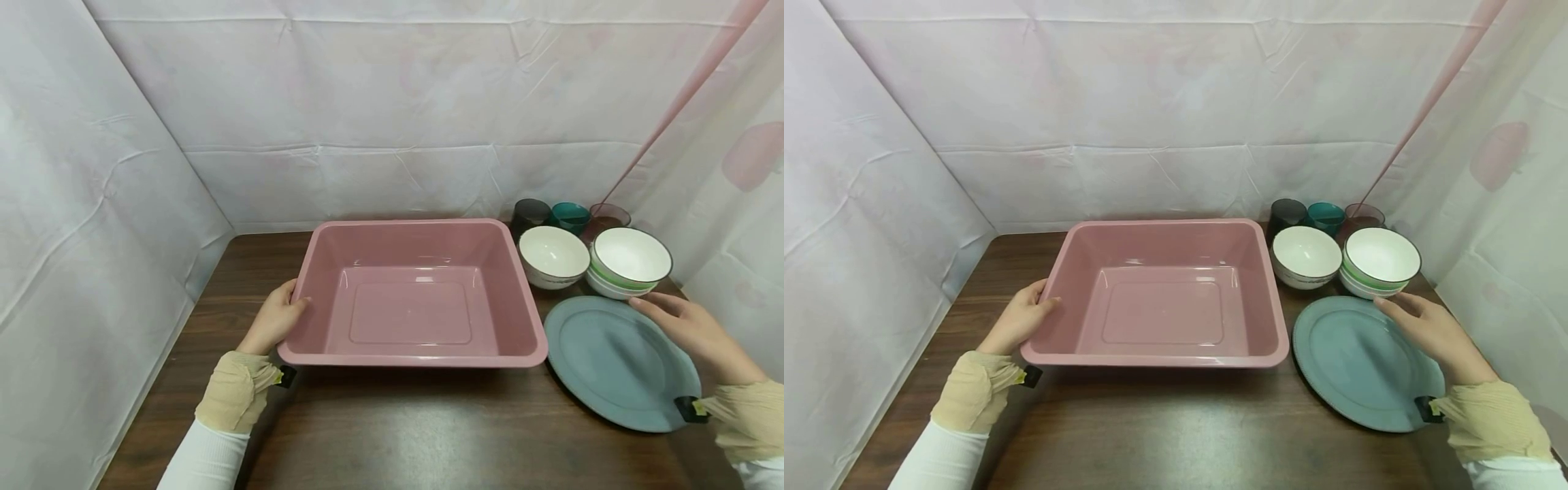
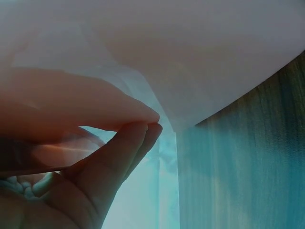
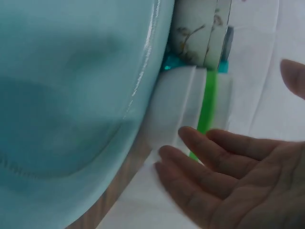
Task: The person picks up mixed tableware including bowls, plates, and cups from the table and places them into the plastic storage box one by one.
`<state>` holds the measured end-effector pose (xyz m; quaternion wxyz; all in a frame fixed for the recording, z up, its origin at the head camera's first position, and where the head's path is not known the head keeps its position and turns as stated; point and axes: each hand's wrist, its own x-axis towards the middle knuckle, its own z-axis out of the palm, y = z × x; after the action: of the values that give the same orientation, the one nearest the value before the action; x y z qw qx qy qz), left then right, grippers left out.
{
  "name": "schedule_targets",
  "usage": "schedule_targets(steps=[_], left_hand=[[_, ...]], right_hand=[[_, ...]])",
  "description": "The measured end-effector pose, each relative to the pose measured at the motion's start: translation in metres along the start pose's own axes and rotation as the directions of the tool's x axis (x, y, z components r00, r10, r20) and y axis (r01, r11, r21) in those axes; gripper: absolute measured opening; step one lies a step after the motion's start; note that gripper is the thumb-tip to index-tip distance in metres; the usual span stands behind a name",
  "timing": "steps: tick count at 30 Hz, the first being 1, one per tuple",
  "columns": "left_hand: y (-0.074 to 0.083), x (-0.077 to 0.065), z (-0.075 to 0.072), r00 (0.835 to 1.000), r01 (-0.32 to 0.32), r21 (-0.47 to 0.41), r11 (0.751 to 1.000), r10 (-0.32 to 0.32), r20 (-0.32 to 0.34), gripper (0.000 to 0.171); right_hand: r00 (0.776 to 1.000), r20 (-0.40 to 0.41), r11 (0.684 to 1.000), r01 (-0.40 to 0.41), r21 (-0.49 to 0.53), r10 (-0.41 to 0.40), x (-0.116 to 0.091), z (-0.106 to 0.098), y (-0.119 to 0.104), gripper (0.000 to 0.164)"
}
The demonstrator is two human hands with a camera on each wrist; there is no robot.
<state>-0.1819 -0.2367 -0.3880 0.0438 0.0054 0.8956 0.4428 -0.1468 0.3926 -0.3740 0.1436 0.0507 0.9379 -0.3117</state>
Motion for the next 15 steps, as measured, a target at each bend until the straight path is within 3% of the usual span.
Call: schedule_targets(steps=[6, 15], left_hand=[[-0.001, 0.000, 0.000, 1.000, -0.001, -0.004, 1.000, 0.001, -0.001, 0.046], [-0.001, -0.001, 0.001, 1.000, -0.001, 0.005, 1.000, 0.001, 0.010, 0.047]], right_hand=[[0.998, 0.055, 0.999, -0.027, -0.044, 0.029, 0.002, 0.000, 0.017, 0.090], [0.999, 0.034, 0.997, -0.032, -0.072, 0.034, 0.005, -0.001, 0.036, 0.088]])
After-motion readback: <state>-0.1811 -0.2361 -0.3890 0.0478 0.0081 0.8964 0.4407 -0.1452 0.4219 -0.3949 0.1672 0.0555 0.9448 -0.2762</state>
